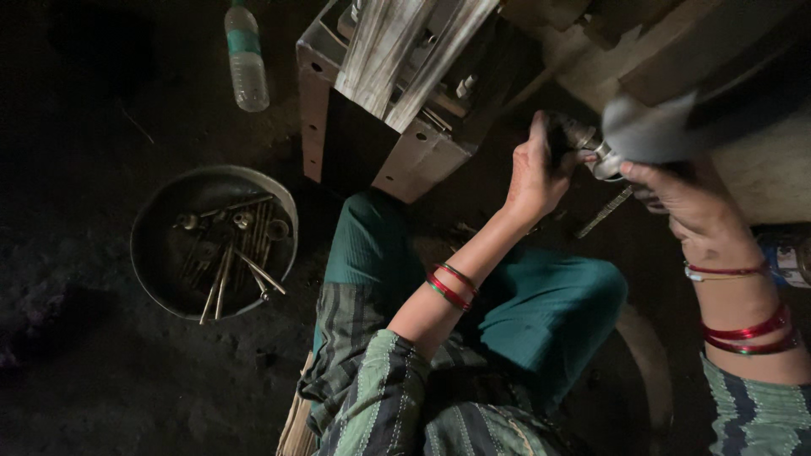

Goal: The person sits at a belt-driven buffing machine and holds brass valve-like metal parts against the spinning buffing wheel, turning and repositioning each part by hand to polish its surfaces, then sets finished pieces aside and picks up the next part.

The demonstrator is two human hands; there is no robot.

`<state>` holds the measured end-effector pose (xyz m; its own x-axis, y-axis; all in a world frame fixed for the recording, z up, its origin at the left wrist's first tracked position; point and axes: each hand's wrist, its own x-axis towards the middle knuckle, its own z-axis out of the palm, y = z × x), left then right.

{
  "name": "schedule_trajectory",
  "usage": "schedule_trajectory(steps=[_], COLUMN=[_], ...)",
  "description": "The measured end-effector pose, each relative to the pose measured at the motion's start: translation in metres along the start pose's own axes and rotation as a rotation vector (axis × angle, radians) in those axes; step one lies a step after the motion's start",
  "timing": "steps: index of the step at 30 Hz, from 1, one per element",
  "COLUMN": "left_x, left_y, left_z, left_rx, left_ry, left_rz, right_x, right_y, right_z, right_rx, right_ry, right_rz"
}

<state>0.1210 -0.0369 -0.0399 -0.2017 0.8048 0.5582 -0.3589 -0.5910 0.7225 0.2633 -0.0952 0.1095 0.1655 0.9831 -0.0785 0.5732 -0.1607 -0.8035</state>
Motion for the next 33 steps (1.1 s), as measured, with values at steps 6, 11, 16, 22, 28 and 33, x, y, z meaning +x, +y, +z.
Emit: schedule_trajectory(steps=[6, 11, 16, 22, 28, 33], left_x=[0.006, -0.006, -0.004, 0.008, 0.010, 0.012], left_y=[0.018, 0.058, 0.071, 0.063, 0.057, 0.041], left_z=[-0.009, -0.016, -0.022, -0.019, -0.018, -0.014], left_rx=[0.014, 0.013, 0.000, -0.065, -0.135, -0.051], left_ry=[-0.026, -0.037, -0.071, -0.096, -0.087, -0.076], left_rz=[0.028, -0.198, -0.133, -0.237, -0.299, -0.234], right_x=[-0.023, -0.053, -0.066, -0.054, -0.037, -0.030], right_y=[-0.035, -0.048, -0.038, -0.025, -0.024, -0.027], right_z=[0.009, 0.007, 0.012, 0.017, 0.015, 0.018], right_rx=[0.030, -0.289, -0.371, -0.068, -0.227, 0.093], right_ry=[-0.144, -0.096, 0.029, -0.025, -0.006, -0.094], right_rz=[-0.270, -0.465, -0.552, -0.524, -0.493, -0.405])
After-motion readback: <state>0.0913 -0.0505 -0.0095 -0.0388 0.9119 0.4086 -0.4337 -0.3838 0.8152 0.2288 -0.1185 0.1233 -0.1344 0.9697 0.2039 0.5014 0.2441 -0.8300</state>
